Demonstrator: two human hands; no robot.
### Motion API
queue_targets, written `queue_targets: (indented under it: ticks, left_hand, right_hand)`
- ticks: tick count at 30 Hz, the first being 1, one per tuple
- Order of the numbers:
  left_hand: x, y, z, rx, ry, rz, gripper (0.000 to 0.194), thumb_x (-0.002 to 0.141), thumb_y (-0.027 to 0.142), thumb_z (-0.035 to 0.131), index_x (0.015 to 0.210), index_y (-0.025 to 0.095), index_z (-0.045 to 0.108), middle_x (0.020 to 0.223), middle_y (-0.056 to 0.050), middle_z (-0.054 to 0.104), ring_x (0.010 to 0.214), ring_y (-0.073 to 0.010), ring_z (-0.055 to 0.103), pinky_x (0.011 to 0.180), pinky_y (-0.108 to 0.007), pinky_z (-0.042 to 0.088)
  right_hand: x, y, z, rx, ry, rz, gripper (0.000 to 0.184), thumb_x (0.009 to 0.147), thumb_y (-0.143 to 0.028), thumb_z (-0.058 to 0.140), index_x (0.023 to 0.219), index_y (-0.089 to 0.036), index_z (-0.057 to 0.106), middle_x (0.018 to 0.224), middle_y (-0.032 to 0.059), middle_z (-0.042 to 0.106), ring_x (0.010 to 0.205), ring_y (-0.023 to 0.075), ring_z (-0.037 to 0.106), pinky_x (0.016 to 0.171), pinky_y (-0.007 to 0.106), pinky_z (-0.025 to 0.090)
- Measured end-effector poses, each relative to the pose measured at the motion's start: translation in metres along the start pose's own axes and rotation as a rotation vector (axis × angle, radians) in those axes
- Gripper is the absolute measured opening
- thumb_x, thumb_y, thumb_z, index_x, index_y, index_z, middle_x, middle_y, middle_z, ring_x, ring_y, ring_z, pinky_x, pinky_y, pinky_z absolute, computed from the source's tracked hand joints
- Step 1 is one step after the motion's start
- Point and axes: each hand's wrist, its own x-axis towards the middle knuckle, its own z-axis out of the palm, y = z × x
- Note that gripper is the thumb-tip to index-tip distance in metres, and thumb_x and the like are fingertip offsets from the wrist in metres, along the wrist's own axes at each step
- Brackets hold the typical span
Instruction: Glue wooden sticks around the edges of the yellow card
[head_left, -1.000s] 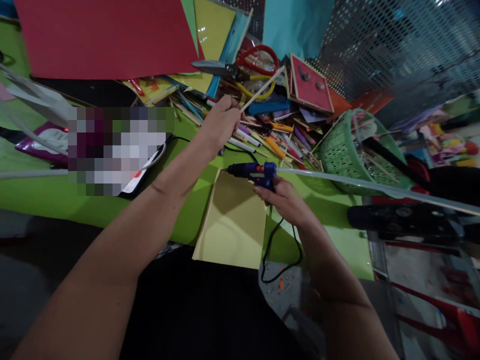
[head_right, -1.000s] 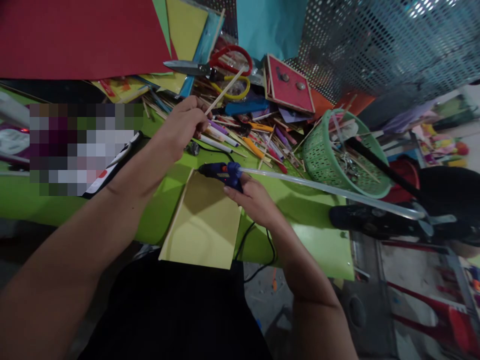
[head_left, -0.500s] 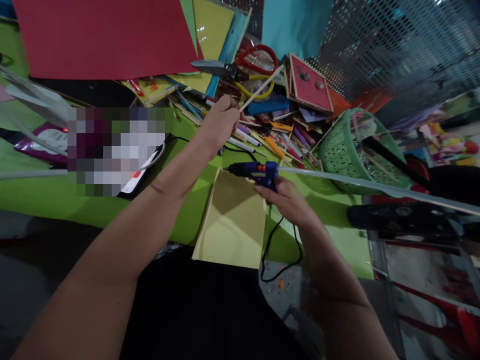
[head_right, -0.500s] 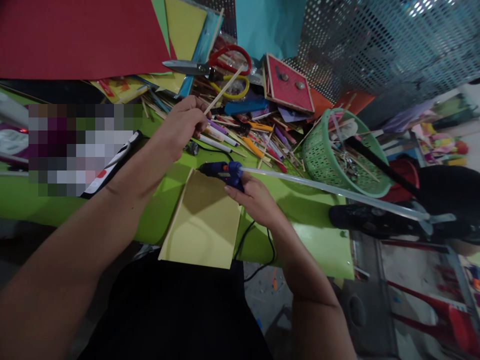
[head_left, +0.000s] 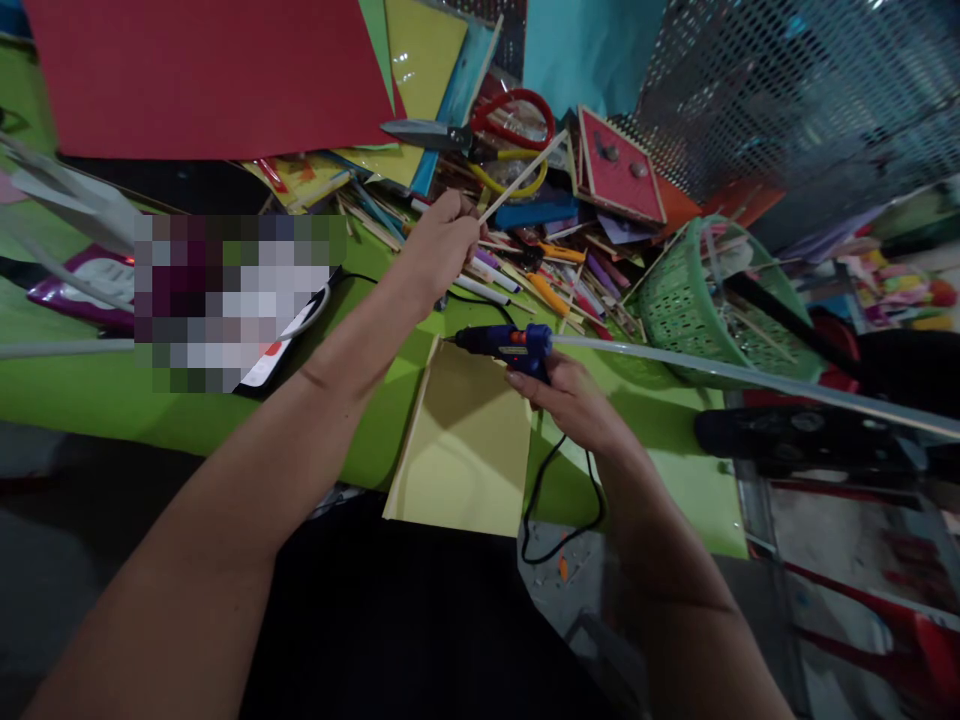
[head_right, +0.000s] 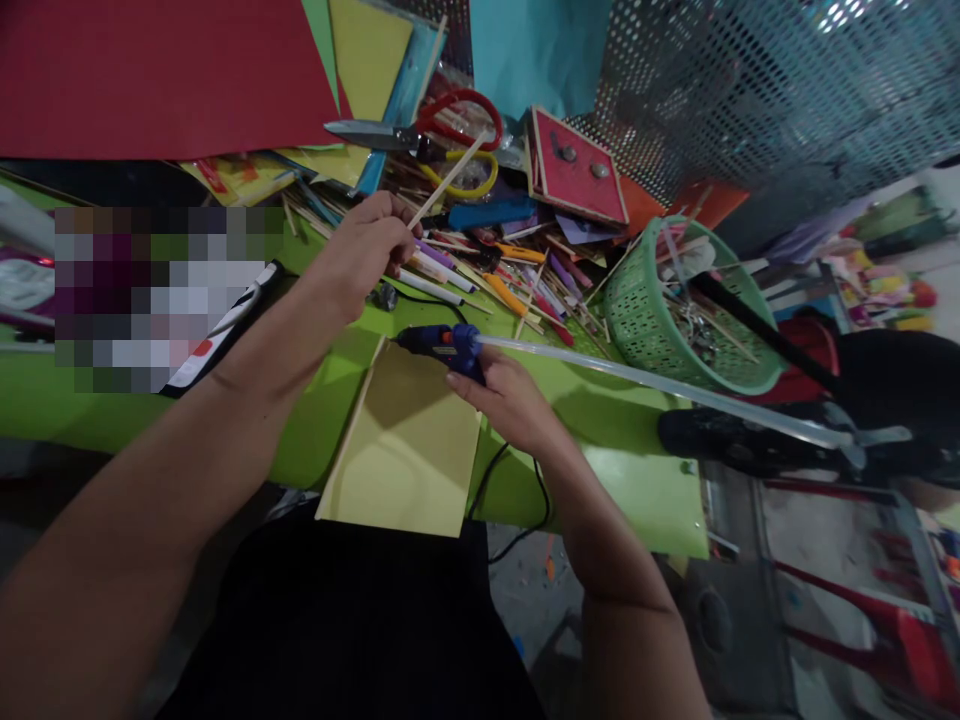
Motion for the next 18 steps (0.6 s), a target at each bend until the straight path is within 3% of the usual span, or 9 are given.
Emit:
queue_targets:
  ticks: [4,12,18]
  left_hand:
    - [-0.001,0.002,0.001,-0.001,0.012,0.003,0.027,0.087,0.003,0.051,0.072,0.025,0.044,0.072,-0.001,0.045,0.068,-0.0157,0.038,0.067,-0.034,0.039]
    - [0.002,-0.001,-0.002,0.069,-0.025,0.001,0.025,0.086,0.006,0.051,0.071,0.024,0.045,0.073,-0.001,0.043,0.070,-0.0163,0.038,0.070,-0.035,0.038]
    - [-0.005,0.000,-0.009,0.350,-0.007,0.096,0.018,0.088,0.010,0.061,0.076,0.023,0.054,0.074,-0.001,0.051,0.074,-0.0181,0.046,0.077,-0.036,0.037]
  right_hand:
    - [0.000,0.001,0.001,0.002,-0.004,-0.002,0.029,0.097,-0.049,0.062,0.103,-0.021,0.065,0.093,0.0081,0.066,0.091,0.0273,0.062,0.077,0.041,0.051]
    - [-0.003,0.004,-0.005,-0.043,0.013,0.009,0.026,0.096,-0.048,0.062,0.095,-0.023,0.063,0.085,0.0058,0.062,0.087,0.0271,0.060,0.077,0.042,0.050]
    - [-0.002,0.003,-0.004,-0.040,0.004,-0.017,0.026,0.096,-0.048,0.062,0.098,-0.022,0.064,0.093,0.0075,0.066,0.093,0.0283,0.063,0.080,0.041,0.050]
